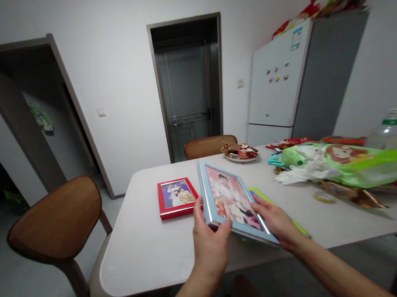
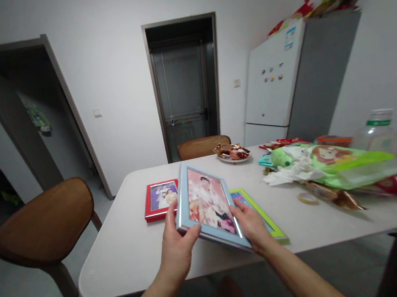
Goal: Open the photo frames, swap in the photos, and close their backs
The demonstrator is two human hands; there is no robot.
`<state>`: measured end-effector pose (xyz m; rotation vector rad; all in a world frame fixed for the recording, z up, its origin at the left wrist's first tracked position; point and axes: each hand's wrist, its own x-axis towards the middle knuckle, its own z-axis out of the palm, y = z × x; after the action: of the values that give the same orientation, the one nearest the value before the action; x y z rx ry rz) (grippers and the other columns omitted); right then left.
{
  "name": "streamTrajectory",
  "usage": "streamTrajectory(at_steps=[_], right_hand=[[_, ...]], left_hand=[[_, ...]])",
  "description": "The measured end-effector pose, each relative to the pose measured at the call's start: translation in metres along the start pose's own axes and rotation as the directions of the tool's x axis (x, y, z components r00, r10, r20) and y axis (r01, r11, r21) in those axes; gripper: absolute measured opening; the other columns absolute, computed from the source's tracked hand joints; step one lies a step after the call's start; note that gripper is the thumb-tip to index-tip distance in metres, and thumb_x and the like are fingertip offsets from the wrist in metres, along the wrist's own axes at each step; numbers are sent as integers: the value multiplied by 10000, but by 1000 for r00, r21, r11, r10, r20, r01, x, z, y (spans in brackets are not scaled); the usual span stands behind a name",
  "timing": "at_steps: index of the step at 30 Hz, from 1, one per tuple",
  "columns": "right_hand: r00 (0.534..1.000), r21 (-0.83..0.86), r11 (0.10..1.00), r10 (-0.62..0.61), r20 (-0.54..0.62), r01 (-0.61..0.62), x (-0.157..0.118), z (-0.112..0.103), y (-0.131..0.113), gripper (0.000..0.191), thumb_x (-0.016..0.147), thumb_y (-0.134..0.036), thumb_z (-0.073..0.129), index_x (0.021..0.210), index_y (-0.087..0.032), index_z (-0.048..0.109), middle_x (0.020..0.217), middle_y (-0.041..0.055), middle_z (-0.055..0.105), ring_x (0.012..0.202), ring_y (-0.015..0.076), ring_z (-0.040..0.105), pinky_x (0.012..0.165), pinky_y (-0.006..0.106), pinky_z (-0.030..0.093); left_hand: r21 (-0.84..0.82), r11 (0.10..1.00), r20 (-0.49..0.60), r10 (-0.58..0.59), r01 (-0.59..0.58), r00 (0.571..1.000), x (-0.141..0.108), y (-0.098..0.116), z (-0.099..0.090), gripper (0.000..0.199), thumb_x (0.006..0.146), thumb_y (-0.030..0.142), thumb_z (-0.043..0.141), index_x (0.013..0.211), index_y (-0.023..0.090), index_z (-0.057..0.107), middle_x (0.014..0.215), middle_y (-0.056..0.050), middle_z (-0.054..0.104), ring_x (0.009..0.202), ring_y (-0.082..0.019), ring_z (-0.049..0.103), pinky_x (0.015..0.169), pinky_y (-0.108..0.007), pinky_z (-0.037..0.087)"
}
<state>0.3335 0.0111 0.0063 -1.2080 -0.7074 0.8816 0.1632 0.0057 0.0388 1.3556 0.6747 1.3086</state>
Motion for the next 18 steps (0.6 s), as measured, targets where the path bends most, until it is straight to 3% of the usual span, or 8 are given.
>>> streamTrajectory(at_steps=[2, 4, 6, 12, 15, 18], right_hand=[[995, -303, 953, -45, -93, 15, 22, -33, -8, 399, 642, -225, 577, 1036, -165, 564, 674, 16, 675, 566, 147, 605, 523, 238, 471], [987, -622, 783, -117, -111, 23, 40, -58, -12, 412, 662, -238, 548, 1058, -122, 563, 690, 45, 679, 585, 152, 609, 548, 234, 461], [986, -795, 607, -140, -94, 10, 52, -75, -11, 426, 667, -252, 529, 1058, -88, 568, 685, 65, 678, 602, 163, 612, 569, 238, 450], [984, -914, 405, -148, -98, -30, 71, -97, 3, 452, 662, -291, 504, 1060, -87, 571, 774, 96, 674, 734, 210, 612, 646, 275, 432], [983, -947, 321, -166, -75, -18, 74, -101, 6, 416, 654, -293, 513, 1011, -102, 604, 894, 123, 655, 837, 238, 592, 711, 294, 422], [978, -965, 261, -205, -24, 31, 73, -89, 5, 427, 685, -287, 478, 1041, -75, 582, 958, 161, 628, 876, 263, 576, 753, 333, 409]], left_hand=[[106, 993, 40, -62, 57, 997, 8, -19, 9, 602, 665, 83, 559, 1211, 162, 318, 1147, -82, 536, 998, -179, 533, 859, -280, 411], [283, 953, 79, -133, 106, 988, 11, -40, 19, 579, 683, 77, 530, 1217, 156, 320, 1113, -80, 567, 962, -168, 557, 820, -259, 435], [404, 905, 79, -178, 132, 981, 11, -59, 28, 557, 685, 89, 531, 1206, 155, 347, 1096, -83, 580, 955, -177, 562, 813, -266, 438], [597, 795, 83, -196, 109, 977, 8, -80, 40, 458, 666, 128, 544, 1118, 137, 469, 1056, -115, 596, 978, -256, 538, 858, -372, 390], [643, 763, 125, -181, 59, 976, 6, -80, 36, 450, 667, 110, 529, 1113, 154, 477, 1066, -97, 594, 980, -240, 540, 861, -347, 392], [681, 732, 124, -166, 38, 978, 3, -81, 21, 483, 673, 128, 536, 1147, 125, 446, 1162, -119, 529, 1063, -228, 486, 915, -328, 353]])
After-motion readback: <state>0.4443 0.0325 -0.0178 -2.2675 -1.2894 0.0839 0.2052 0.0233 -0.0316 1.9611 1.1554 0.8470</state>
